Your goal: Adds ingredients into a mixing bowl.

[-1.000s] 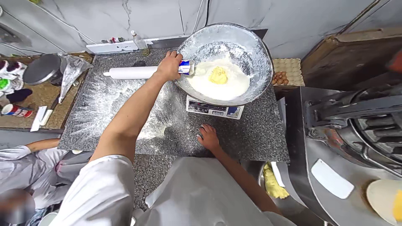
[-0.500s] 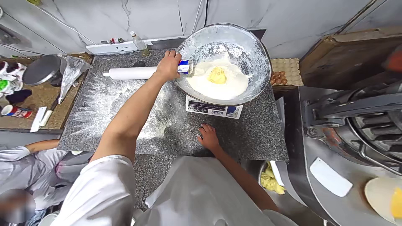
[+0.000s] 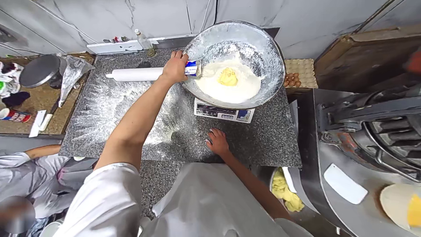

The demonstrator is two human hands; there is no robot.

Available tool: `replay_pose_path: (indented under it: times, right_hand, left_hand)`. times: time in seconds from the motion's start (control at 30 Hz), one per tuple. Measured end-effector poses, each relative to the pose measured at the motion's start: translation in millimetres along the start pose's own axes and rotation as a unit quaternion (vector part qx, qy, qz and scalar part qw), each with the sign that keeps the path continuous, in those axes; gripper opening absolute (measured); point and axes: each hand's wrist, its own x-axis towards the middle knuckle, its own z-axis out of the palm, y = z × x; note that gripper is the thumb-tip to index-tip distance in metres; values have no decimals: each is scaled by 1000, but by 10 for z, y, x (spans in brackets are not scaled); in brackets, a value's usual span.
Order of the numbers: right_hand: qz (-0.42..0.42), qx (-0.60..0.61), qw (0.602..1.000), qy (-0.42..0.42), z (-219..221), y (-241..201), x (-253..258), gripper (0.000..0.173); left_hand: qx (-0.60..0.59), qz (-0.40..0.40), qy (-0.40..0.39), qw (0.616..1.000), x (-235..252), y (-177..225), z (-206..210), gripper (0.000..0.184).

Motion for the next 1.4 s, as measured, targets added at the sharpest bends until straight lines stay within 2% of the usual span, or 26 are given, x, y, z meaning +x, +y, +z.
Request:
replay_pose_path:
  times: [1.13, 1.4]
  right_hand:
    - [3, 2, 1000, 16, -37, -7, 6, 49]
    - [-3, -7, 1000, 17, -12, 9, -5, 48]
  left_hand:
    - [-16, 3, 9, 1000, -27, 2, -77, 87]
    - [0, 5, -13, 1000, 4, 22, -26, 86]
